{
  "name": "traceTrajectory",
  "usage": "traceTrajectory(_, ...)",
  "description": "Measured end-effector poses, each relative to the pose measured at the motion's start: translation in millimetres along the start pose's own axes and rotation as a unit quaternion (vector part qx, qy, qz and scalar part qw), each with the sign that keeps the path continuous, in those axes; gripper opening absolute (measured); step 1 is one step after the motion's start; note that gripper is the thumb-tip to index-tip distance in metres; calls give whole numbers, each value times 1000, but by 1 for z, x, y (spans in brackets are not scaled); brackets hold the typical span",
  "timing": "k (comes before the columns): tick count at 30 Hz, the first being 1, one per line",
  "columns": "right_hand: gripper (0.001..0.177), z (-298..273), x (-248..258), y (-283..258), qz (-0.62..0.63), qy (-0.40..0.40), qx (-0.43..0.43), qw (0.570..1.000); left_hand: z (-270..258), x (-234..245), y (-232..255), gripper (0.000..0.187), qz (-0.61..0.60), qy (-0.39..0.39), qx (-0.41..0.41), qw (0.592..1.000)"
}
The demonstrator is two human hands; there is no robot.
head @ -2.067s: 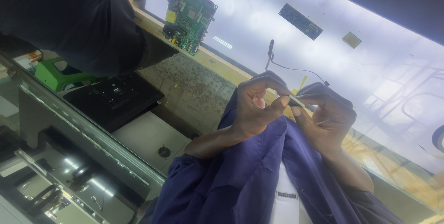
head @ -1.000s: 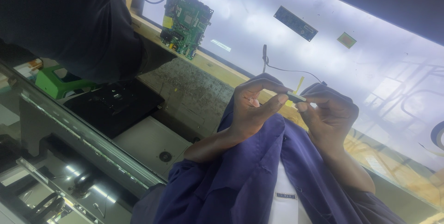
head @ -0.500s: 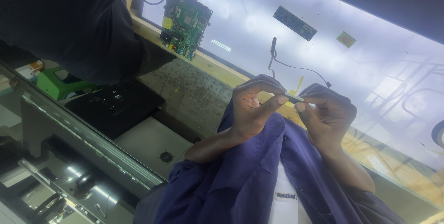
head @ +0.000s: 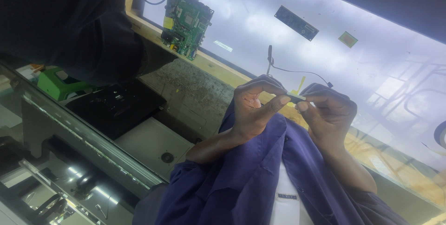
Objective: Repairing a ribbon cable by applying tape and connecting it to a circuit board on a backlit workbench.
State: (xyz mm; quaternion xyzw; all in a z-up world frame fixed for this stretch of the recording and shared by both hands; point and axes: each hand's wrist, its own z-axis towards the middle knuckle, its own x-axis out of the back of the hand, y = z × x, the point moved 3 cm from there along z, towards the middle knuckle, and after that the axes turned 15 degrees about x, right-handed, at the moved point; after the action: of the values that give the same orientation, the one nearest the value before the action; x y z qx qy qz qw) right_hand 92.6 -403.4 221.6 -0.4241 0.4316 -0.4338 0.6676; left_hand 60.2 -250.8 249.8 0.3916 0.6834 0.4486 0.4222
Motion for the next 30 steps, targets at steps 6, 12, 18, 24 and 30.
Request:
traceTrajectory(6, 15, 0, -1, 1, 6, -2, 3, 1000, 0, 1, -4, 11, -8, 8, 2, 1000)
traceTrajectory(12, 18, -2, -7, 8, 9, 7, -37, 999, 1, 3, -15, 21, -13, -7, 34, 999)
traceTrajectory(18, 16, -3, -18, 31, 7, -65, -111, 992, 6, 36, -32, 21, -54, 121, 46, 990)
traceTrajectory(24, 10, -6, -10, 73, -170, -131, -135, 967, 31, 214, -57, 19, 189, 312, 7, 931)
traceTrajectory(30, 32, -8, -36, 129, -284, -255, 155, 911, 52, 286, -109, 20, 600, 311, 68, 734)
